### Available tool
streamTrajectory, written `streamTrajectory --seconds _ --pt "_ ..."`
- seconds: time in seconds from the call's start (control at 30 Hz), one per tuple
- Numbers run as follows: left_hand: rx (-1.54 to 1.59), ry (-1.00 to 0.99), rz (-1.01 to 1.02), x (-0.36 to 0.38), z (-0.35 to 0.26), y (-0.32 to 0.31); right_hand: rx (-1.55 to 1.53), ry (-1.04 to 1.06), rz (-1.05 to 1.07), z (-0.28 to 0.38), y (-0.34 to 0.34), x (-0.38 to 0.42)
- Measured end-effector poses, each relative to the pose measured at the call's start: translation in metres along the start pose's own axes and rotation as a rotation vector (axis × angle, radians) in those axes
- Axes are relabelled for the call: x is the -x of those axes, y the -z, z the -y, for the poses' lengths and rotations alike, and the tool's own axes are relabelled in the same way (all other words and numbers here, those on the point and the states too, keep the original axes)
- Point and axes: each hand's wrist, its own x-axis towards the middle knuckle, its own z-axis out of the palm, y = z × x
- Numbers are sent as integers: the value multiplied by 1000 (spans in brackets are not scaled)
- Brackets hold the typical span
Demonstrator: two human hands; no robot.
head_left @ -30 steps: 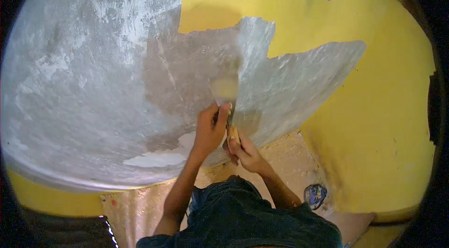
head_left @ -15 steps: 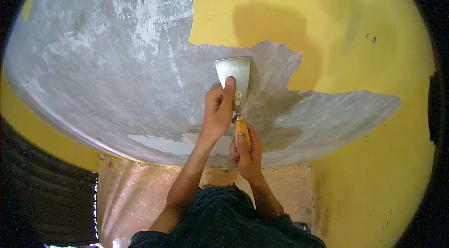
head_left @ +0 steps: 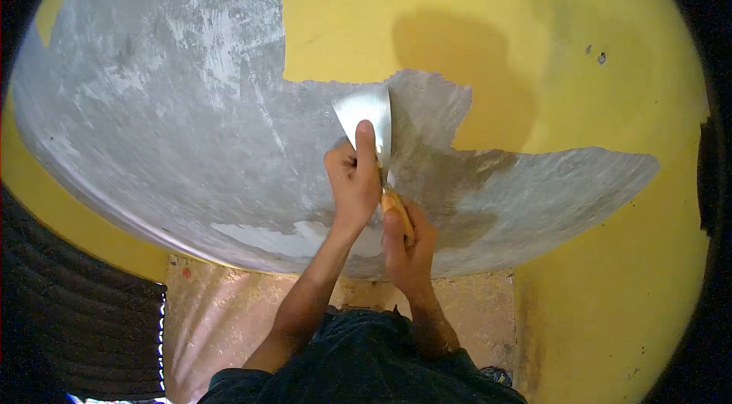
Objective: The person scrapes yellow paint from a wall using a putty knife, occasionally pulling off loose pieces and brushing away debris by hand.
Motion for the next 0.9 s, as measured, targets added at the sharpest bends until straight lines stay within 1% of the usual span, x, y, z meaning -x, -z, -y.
streamTrajectory --seconds 0.07,0.17,0.2,0.23,0.3,0.37,0.47,0.6,0.67,0.7,0.77,0.8,0.87,0.9 --pt "23 -15 -24 -8 -13 -8 4 60 -24 10 2 -10" --pt "54 -64 -56 -7 -14 -8 26 60 12 15 7 -6" --pt "30 -7 -64 3 -14 -5 30 69 23 15 8 -5" --pt "5 51 -72 10 -13 -4 73 131 -6 11 6 3" --pt "41 35 -79 7 -10 -6 116 188 -34 11 10 4" --pt "16 1 -76 5 -16 -8 -2 -136 80 32 20 2" --pt "38 55 -64 10 -15 -7 -29 -109 70 26 21 4" --pt "50 42 -97 13 -4 -7 -49 -45 55 3 16 7" --pt "99 111 39 6 -1 0 -44 -63 39 2 17 6" --pt "95 111 39 4 -3 1 -47 -65 40 3 16 5" --pt "85 221 40 -1 -12 1 -90 -81 45 4 15 4" --pt "85 220 40 -1 -9 -1 -104 -86 47 5 15 4" --pt "155 90 37 0 -2 -8 -99 -168 50 7 16 9" --pt "157 94 39 0 -2 -8 -96 -170 47 4 15 8"
